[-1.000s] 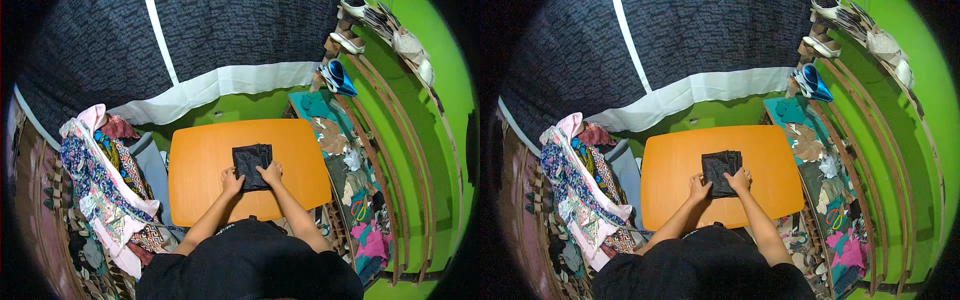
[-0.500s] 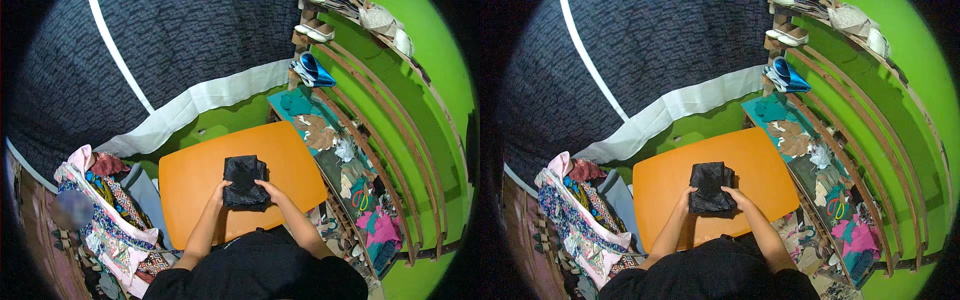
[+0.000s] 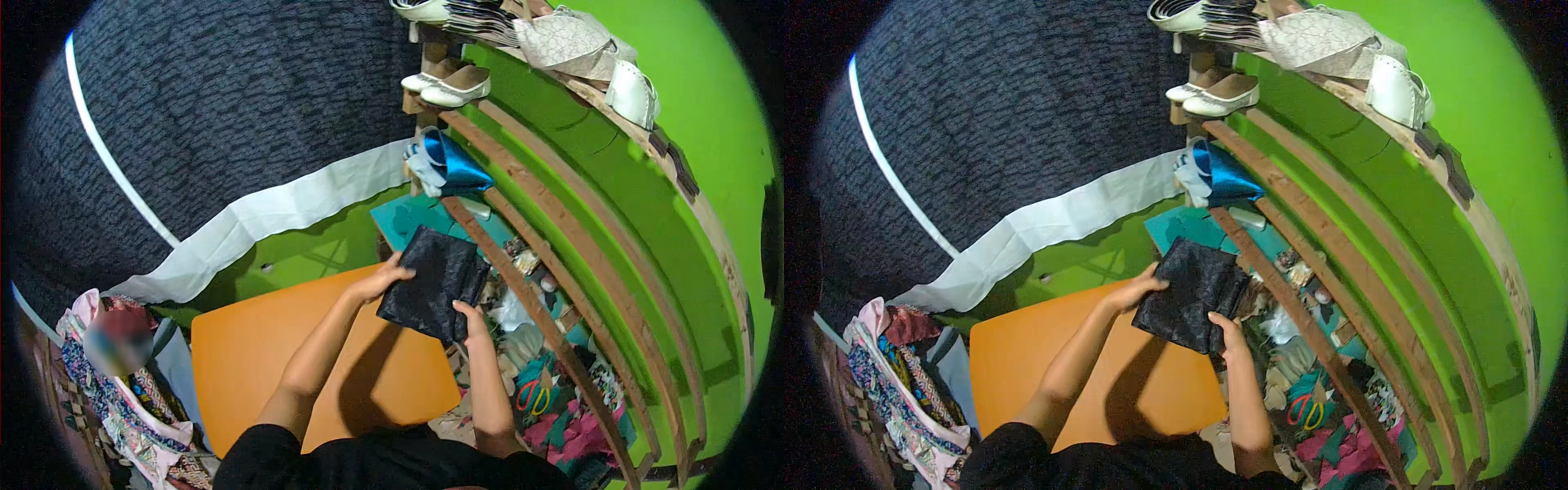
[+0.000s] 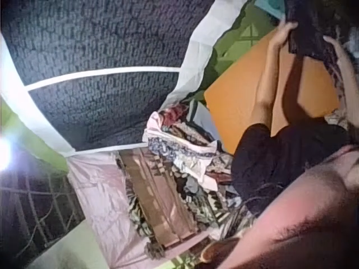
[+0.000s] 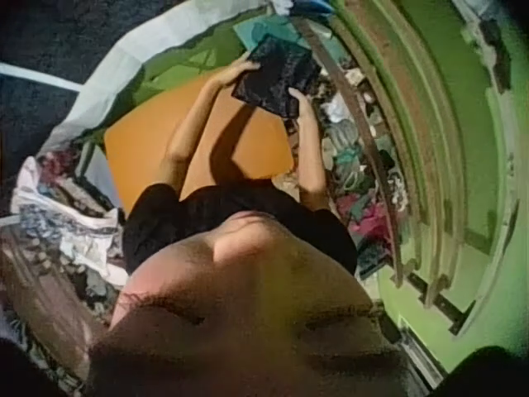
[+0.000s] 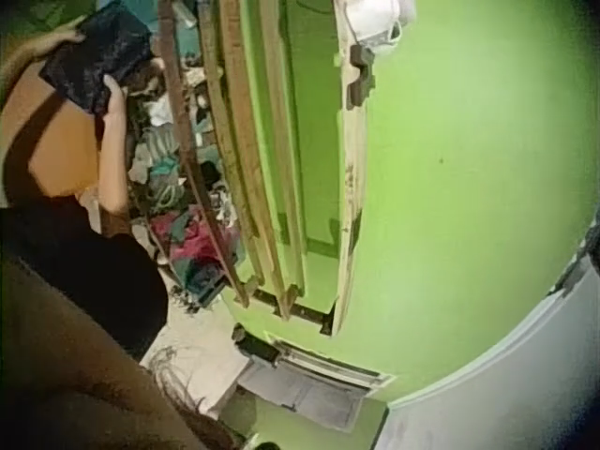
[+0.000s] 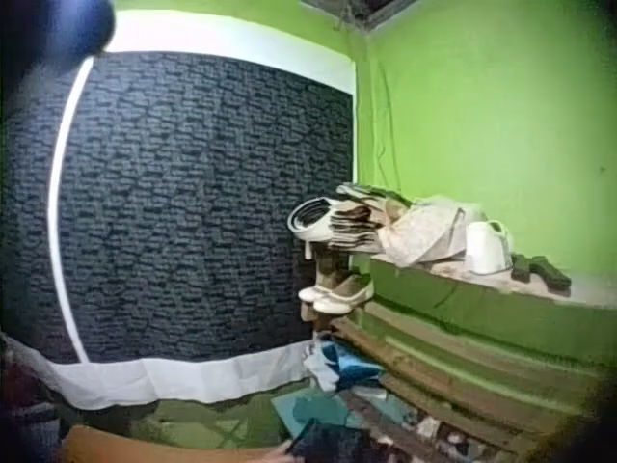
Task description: Folding a teal satin fabric and then a black textured fabric on a small table.
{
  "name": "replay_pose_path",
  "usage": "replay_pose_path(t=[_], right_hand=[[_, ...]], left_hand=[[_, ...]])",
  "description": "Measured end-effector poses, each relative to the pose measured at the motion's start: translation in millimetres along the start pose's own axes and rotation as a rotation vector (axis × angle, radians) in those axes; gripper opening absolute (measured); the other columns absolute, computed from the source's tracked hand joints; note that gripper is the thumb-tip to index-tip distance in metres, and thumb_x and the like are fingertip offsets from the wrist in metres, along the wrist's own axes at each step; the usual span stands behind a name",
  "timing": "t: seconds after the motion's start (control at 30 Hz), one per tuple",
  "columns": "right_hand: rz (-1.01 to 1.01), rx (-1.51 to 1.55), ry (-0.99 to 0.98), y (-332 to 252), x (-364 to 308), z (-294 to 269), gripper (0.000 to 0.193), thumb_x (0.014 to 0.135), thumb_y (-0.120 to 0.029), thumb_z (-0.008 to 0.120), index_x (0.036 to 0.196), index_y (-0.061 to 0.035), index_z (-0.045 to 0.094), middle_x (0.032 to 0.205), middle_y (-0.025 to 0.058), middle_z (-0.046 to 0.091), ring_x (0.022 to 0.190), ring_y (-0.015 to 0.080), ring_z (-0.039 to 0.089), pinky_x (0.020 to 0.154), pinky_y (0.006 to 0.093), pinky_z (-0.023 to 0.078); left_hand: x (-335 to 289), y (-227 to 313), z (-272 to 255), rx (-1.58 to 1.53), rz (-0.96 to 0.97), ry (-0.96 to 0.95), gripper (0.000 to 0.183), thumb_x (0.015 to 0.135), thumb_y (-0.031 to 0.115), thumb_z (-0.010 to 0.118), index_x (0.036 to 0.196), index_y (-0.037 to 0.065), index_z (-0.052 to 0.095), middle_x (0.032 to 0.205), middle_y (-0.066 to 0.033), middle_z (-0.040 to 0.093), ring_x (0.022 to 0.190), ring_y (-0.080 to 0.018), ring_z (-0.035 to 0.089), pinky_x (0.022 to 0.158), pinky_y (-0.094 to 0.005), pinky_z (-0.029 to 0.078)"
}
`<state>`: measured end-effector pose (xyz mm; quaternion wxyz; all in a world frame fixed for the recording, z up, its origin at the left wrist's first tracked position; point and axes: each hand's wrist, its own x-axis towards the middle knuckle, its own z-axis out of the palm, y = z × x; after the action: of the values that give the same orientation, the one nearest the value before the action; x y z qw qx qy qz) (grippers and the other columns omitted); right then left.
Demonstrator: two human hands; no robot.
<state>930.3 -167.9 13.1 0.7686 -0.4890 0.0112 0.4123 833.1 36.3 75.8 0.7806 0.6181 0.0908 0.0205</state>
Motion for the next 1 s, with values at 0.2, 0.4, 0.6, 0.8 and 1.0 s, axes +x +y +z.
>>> replay_pose_path(t=[0.2, 0.4, 0.6, 0.8, 1.0], right_hand=[[-0.236, 0.275, -0.101, -94.9, 28.3, -27.9, 0.036, 0.064, -0.004, 0.064, 0.098, 0.0044, 0.052, 0.097, 0.0166, 0.056, 0.083, 0.0271, 0.059, 0.067, 0.0379, 0.053], [-0.389, 0.178, -0.054, -114.1, 84.2, -36.6, 0.038, 0.067, -0.004, 0.061, 0.102, 0.0048, 0.050, 0.094, 0.0161, 0.057, 0.082, 0.0280, 0.059, 0.074, 0.0369, 0.050], [-0.415, 0.175, -0.107, -140.9, 138.6, 13.8, 0.029, 0.067, -0.007, 0.063, 0.093, 0.0014, 0.054, 0.090, 0.0123, 0.058, 0.080, 0.0247, 0.058, 0.071, 0.0362, 0.050], [-0.338, 0.350, -0.245, -177.1, 257.5, 44.9, 0.033, 0.071, -0.013, 0.063, 0.098, 0.0018, 0.053, 0.102, 0.0134, 0.056, 0.092, 0.0271, 0.055, 0.082, 0.0378, 0.045], [-0.230, -0.339, 0.207, -124.1, 302.0, 72.9, 0.088, 0.078, -0.012, 0.059, 0.134, -0.0099, -0.008, 0.139, 0.0170, 0.005, 0.120, 0.0361, 0.029, 0.088, 0.0542, 0.039]], left_hand=[[173.1, 50.0, -0.8, 1.043, 0.680, 0.527, 0.019, 0.075, 0.022, 0.055, 0.083, 0.005, 0.053, 0.094, -0.0140, 0.053, 0.090, -0.0341, 0.047, 0.077, -0.0402, 0.038], [255.8, 48.1, -12.6, 1.773, 0.502, 0.545, 0.068, 0.068, 0.033, 0.063, 0.128, 0.018, 0.033, 0.134, -0.0063, 0.029, 0.128, -0.0264, 0.018, 0.097, -0.0602, 0.013], [247.4, -27.0, -84.6, 1.847, 0.019, 0.412, 0.074, 0.070, 0.048, 0.059, 0.132, 0.024, 0.027, 0.137, -0.0033, 0.025, 0.129, -0.0267, 0.013, 0.098, -0.0608, 0.006], [240.4, -15.8, -34.3, 1.625, -0.126, 0.385, 0.076, 0.069, 0.050, 0.058, 0.133, 0.024, 0.025, 0.140, -0.0024, 0.019, 0.129, -0.0280, 0.012, 0.098, -0.0610, 0.005], [225.8, -26.3, -47.5, 1.606, -0.274, 0.309, 0.081, 0.071, 0.053, 0.056, 0.135, 0.023, 0.017, 0.142, -0.0019, 0.007, 0.130, -0.0312, 0.006, 0.098, -0.0606, 0.004]])
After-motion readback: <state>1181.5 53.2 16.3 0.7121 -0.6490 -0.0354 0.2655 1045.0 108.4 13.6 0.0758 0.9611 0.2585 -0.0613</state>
